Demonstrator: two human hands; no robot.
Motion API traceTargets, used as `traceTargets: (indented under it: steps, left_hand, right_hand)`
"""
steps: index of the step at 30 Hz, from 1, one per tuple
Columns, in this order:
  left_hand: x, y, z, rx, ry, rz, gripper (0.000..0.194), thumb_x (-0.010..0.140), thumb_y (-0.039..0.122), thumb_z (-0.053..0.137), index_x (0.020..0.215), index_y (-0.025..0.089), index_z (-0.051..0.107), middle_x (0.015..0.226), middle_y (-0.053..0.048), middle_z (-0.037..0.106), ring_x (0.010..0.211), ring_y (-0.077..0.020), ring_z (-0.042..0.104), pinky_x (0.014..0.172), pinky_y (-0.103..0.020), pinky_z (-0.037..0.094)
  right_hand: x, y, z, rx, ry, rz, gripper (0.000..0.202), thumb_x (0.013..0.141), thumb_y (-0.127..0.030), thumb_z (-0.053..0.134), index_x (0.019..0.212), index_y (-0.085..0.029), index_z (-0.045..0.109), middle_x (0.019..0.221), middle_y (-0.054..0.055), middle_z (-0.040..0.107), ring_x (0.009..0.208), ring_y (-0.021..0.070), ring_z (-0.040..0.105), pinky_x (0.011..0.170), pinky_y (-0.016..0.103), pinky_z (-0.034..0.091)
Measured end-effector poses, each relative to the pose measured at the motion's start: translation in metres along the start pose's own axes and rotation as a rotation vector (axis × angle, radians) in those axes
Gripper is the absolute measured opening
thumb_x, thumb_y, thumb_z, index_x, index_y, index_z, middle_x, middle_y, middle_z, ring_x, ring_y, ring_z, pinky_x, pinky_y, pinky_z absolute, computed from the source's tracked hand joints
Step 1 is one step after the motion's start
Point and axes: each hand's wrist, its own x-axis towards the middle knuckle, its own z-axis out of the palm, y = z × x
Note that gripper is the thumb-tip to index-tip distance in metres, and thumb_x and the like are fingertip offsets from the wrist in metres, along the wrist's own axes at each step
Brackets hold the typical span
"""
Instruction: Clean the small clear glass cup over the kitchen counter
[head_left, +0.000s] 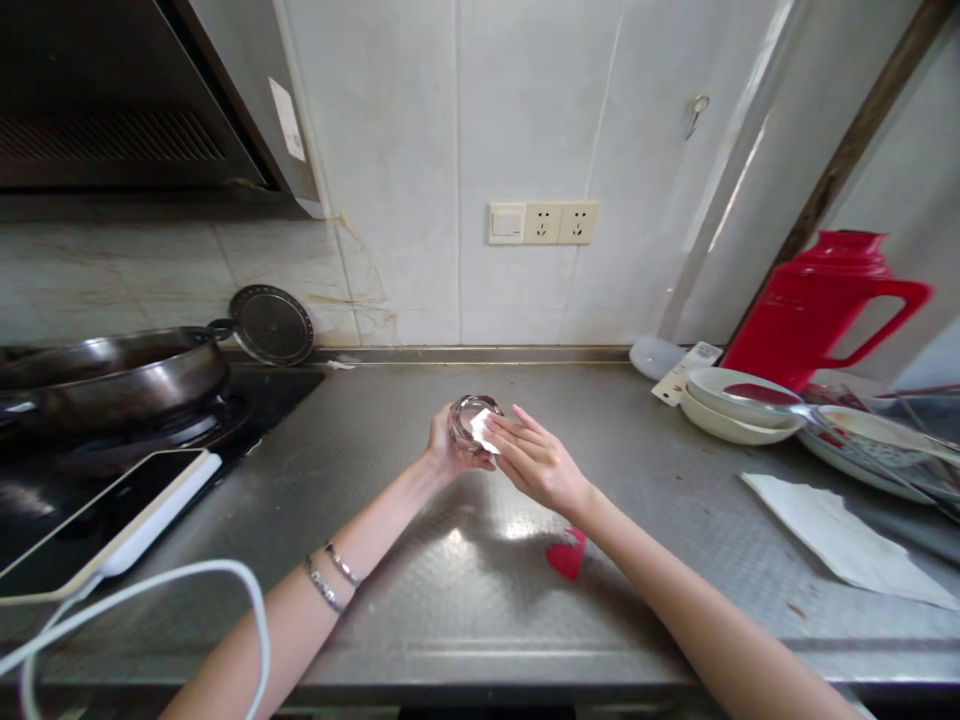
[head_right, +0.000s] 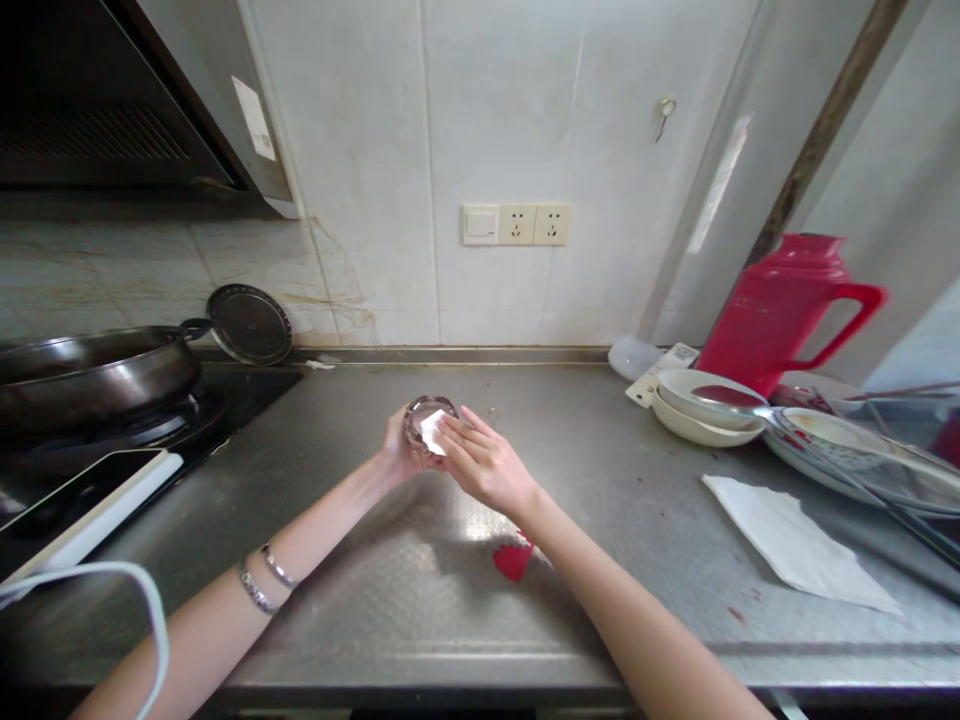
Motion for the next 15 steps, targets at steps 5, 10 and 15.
traceTargets:
  steps: [5,10,15]
  left_hand:
    - [-0.002,0.003,-0.004,0.082,-0.073,-0.017,0.050,0.083,0.049,0.032,0.087,0.011,0.065,0.057,-0.011,0.063,0.042,-0.0208,0.056,0.041,-0.034,0.049]
    - [0.001,0.001,-0.008,0.148,-0.067,-0.015,0.050,0.082,0.054,0.037,0.086,0.012,0.064,0.057,-0.011,0.062,0.044,-0.0210,0.056,0.043,-0.033,0.048]
    - [0.003,-0.006,-0.007,0.114,-0.057,0.024,0.039,0.083,0.047,0.044,0.090,0.014,0.064,0.063,-0.012,0.065,0.052,-0.0214,0.059,0.048,-0.031,0.046]
  right_hand:
    - [-0.002,0.007,-0.002,-0.046,-0.035,0.040,0.037,0.091,-0.011,0.045,0.127,-0.015,0.052,0.117,0.013,0.067,0.119,0.0221,0.056,0.108,0.048,0.040]
    - [0.002,-0.001,0.000,-0.071,-0.075,0.071,0.042,0.091,-0.016,0.046,0.132,-0.011,0.047,0.124,0.017,0.061,0.128,0.0267,0.046,0.107,0.052,0.039]
    - [0.003,-0.007,0.004,-0.054,-0.099,0.119,0.051,0.091,-0.024,0.047,0.139,-0.008,0.036,0.132,0.023,0.053,0.132,0.0281,0.042,0.107,0.053,0.039]
